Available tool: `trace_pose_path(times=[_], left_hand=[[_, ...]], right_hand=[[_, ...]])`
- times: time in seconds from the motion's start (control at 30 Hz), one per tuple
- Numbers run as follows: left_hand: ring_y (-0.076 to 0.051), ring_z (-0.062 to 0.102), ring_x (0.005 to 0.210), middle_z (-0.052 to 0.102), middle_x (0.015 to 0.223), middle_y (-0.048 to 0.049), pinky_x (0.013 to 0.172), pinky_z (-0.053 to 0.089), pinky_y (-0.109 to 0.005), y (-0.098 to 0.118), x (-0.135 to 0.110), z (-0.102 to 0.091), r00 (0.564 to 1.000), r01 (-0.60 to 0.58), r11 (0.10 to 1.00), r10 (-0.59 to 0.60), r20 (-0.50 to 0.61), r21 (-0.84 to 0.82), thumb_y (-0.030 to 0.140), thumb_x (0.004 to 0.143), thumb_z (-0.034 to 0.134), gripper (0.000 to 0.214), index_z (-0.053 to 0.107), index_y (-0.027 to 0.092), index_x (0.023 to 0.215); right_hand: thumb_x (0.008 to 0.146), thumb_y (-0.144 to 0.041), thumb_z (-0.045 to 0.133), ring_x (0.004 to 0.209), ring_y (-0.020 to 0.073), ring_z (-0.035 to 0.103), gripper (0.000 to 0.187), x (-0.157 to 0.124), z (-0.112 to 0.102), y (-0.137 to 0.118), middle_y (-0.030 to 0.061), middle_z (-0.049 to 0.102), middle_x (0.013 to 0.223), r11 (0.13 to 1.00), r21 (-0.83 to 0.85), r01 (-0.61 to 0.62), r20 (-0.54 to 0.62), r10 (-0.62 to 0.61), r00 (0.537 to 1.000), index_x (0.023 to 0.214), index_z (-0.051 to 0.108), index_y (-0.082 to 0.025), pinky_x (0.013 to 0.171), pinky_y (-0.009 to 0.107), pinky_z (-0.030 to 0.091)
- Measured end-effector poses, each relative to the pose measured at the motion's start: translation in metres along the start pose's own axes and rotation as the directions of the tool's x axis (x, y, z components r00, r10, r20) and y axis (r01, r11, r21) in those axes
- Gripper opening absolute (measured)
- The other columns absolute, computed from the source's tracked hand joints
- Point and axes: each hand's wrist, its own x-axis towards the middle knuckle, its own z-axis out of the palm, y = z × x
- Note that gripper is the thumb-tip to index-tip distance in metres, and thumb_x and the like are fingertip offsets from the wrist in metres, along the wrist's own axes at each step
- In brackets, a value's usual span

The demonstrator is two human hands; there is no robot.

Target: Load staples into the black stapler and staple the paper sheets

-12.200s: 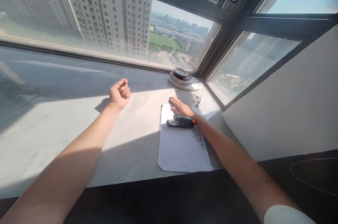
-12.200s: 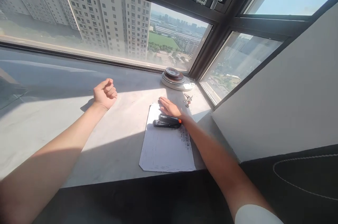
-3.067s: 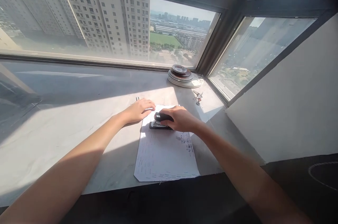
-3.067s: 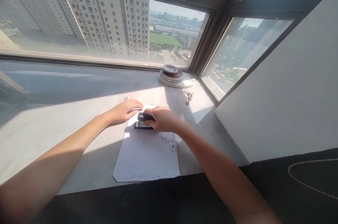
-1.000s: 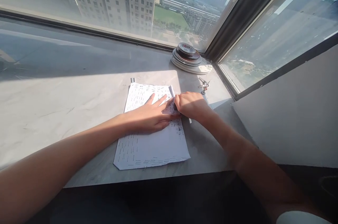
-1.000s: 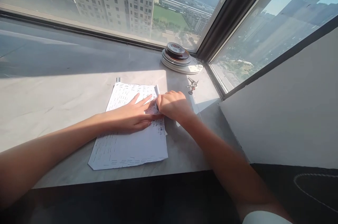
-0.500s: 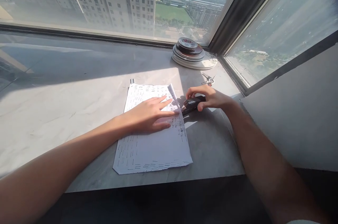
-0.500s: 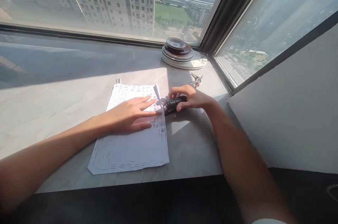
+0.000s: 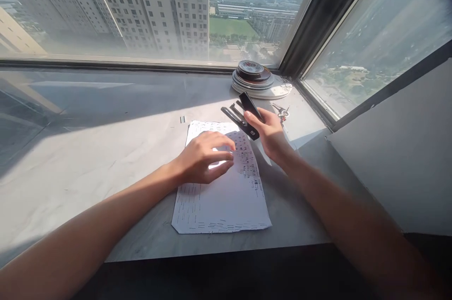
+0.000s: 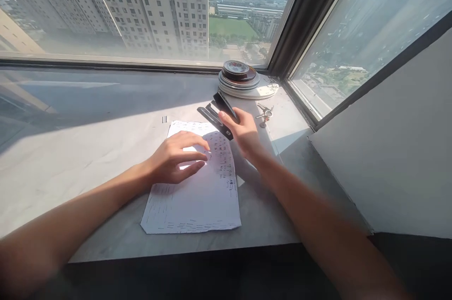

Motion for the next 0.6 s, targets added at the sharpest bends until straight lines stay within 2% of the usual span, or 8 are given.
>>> trace_pose_path(times=[0.1, 0.2, 0.27, 0.33, 0.4, 0.47, 0.53, 0.6], left_hand=[[-0.025, 0.075, 0.106, 0.080, 0.117, -0.0073, 0.092, 0.060, -0.045, -0.003, 0.000, 0.001, 0.996, -0.047, 0.998, 0.050, 0.073, -0.031, 0.025, 0.101, 0.055, 0.024, 0.079, 0.026, 0.106], [-0.025, 0.073, 0.109, 0.081, 0.114, -0.0075, 0.095, 0.059, -0.044, -0.005, 0.000, 0.005, 0.991, -0.091, 0.992, 0.099, 0.095, -0.086, 0.021, 0.097, 0.056, 0.025, 0.078, 0.026, 0.108], [-0.023, 0.072, 0.100, 0.080, 0.103, -0.0066, 0.091, 0.058, -0.042, -0.006, -0.001, 0.005, 0.998, -0.070, 0.992, 0.071, 0.002, -0.101, 0.020, 0.096, 0.055, 0.022, 0.076, 0.026, 0.100], [-0.022, 0.067, 0.086, 0.075, 0.088, -0.0055, 0.082, 0.057, -0.041, -0.006, -0.001, 0.002, 0.980, 0.024, 0.997, -0.039, -0.197, -0.079, 0.022, 0.098, 0.051, 0.021, 0.070, 0.025, 0.087], [-0.023, 0.061, 0.080, 0.067, 0.079, -0.0050, 0.079, 0.054, -0.042, -0.008, -0.002, -0.002, 0.867, 0.198, 0.978, -0.207, -0.454, -0.067, 0.026, 0.100, 0.048, 0.025, 0.061, 0.025, 0.079], [-0.024, 0.060, 0.085, 0.065, 0.083, -0.0056, 0.084, 0.054, -0.044, -0.011, -0.002, -0.006, 0.684, 0.373, 0.919, -0.367, -0.630, -0.131, 0.029, 0.102, 0.046, 0.025, 0.058, 0.025, 0.081], [-0.024, 0.063, 0.094, 0.068, 0.095, -0.0066, 0.091, 0.054, -0.044, -0.017, -0.002, -0.007, 0.540, 0.476, 0.840, -0.513, -0.667, -0.261, 0.030, 0.103, 0.045, 0.021, 0.061, 0.024, 0.090], [-0.024, 0.065, 0.104, 0.070, 0.108, -0.0075, 0.096, 0.055, -0.043, -0.025, -0.002, -0.006, 0.492, 0.499, 0.764, -0.638, -0.592, -0.409, 0.031, 0.103, 0.045, 0.020, 0.064, 0.024, 0.101]], right_hand=[[0.097, -0.072, 0.065, 0.070, 0.0172, 0.045, 0.052, -0.011, 0.031, -0.003, 0.0003, 0.048, 0.076, 0.989, 0.128, -0.070, -0.045, 0.076, 0.996, 0.086, 0.054, -0.022, 0.061, 0.032, 0.037], [0.096, -0.068, 0.068, 0.071, 0.0171, 0.046, 0.050, -0.011, 0.037, 0.004, -0.0009, 0.052, 0.074, 0.997, -0.003, -0.079, 0.044, 0.079, 0.996, 0.081, 0.054, -0.022, 0.063, 0.032, 0.036], [0.095, -0.064, 0.070, 0.072, 0.0174, 0.048, 0.047, -0.006, 0.033, 0.010, -0.0012, 0.055, 0.075, 0.993, -0.108, -0.047, 0.145, 0.063, 0.987, 0.082, 0.056, -0.021, 0.065, 0.032, 0.036], [0.094, -0.059, 0.073, 0.075, 0.0180, 0.051, 0.041, 0.001, 0.030, 0.015, -0.0008, 0.059, 0.079, 0.986, -0.163, 0.024, 0.248, 0.017, 0.969, 0.086, 0.059, -0.021, 0.069, 0.032, 0.038], [0.091, -0.052, 0.076, 0.080, 0.0193, 0.053, 0.036, 0.006, 0.029, 0.017, 0.0007, 0.062, 0.085, 0.976, -0.176, 0.128, 0.306, -0.070, 0.950, 0.088, 0.060, -0.021, 0.073, 0.033, 0.040], [0.090, -0.047, 0.079, 0.083, 0.0204, 0.055, 0.032, 0.008, 0.030, 0.016, 0.0025, 0.064, 0.089, 0.959, -0.188, 0.213, 0.324, -0.144, 0.935, 0.088, 0.060, -0.021, 0.076, 0.034, 0.041], [0.089, -0.042, 0.081, 0.086, 0.0217, 0.056, 0.028, 0.008, 0.028, 0.014, 0.0039, 0.066, 0.091, 0.944, -0.210, 0.252, 0.335, -0.173, 0.926, 0.088, 0.062, -0.022, 0.077, 0.035, 0.041], [0.088, -0.039, 0.082, 0.089, 0.0229, 0.057, 0.025, 0.007, 0.022, 0.011, 0.0045, 0.068, 0.093, 0.935, -0.229, 0.270, 0.333, -0.186, 0.924, 0.089, 0.063, -0.022, 0.078, 0.036, 0.042]])
